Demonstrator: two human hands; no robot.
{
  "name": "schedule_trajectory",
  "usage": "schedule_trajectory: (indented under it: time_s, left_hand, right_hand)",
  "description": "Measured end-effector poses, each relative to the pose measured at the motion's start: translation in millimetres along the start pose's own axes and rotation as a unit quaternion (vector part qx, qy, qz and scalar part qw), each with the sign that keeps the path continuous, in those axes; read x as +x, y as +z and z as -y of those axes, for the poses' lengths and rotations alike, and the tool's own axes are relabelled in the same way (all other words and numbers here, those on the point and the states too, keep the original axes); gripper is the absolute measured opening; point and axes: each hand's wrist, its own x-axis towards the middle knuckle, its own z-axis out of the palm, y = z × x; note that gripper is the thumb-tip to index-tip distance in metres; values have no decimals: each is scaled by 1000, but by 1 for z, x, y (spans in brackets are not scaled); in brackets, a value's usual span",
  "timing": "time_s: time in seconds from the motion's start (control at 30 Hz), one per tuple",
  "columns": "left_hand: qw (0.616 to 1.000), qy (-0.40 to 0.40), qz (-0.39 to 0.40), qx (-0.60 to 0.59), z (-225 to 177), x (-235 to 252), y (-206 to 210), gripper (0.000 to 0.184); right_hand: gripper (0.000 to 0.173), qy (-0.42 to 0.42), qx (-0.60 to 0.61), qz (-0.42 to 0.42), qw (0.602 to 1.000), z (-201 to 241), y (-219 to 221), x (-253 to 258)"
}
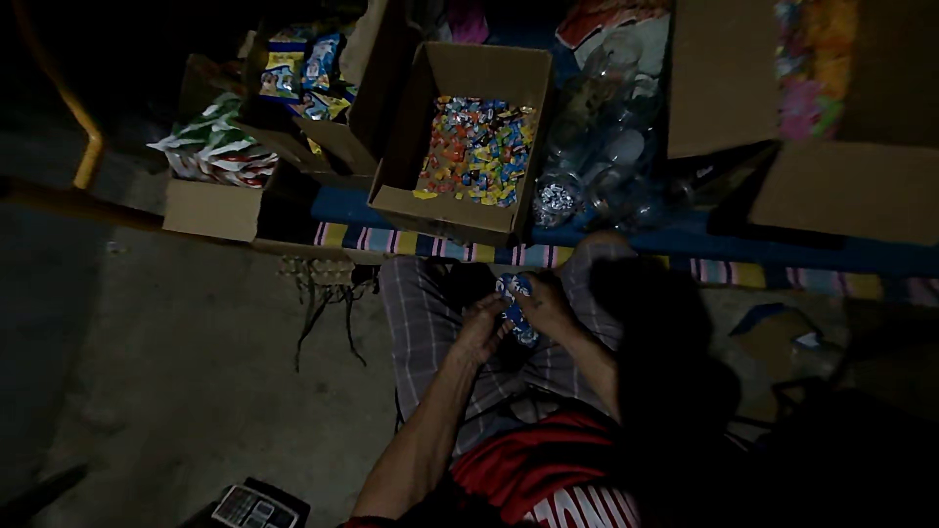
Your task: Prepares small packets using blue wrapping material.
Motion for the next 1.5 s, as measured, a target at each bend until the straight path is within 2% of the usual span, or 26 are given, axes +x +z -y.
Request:
schedule_trajectory:
  time_s: [0.2, 0.27, 0.5, 0.6, 0.73, 0.87, 0.93, 1.07, 1.27, 1.37, 1.5]
  left_hand:
    - [996, -14, 11, -91, -4, 1, -1, 24]
    - [995, -32, 14, -99, -6, -1, 2, 28]
    - [993, -46, 81, -67, -2, -2, 0, 39]
    - [992, -55, 71, -84, -5, -4, 3, 38]
    - [989, -72, 90, -92, -7, -4, 0, 52]
    - [989, -67, 103, -77, -7, -7, 2, 57]
    - [989, -62, 99, -93, -8, -7, 3, 53]
    - [988, -61, 43, -137, -8, -7, 8, 37]
    - [991, -55, 23, -121, -6, -4, 5, 24]
    - [992, -48, 34, -108, -6, -3, 1, 23]
    - [990, -50, 47, -119, -8, -3, 2, 33]
  right_hand:
    - [48, -56, 58, 66, 995, -5, -12, -1]
    - [49, -67, 68, 80, 992, -2, -15, -3]
    - [41, -65, 19, 5, 998, -2, -14, -1]
    - [46, -63, 2, 37, 997, 1, -15, -4]
    - [53, -87, 37, 103, 990, -1, -12, -6]
    - [47, -78, 43, 62, 994, 2, -11, -5]
    - [44, -69, 34, 23, 997, 3, -9, -3]
    - [44, -38, 36, 15, 999, 4, -8, -2]
    - [49, -44, 53, 110, 991, -2, -15, -3]
    - [50, -47, 71, 136, 987, -2, -17, -2]
    - [44, -61, 42, 83, 994, 0, -18, 0]
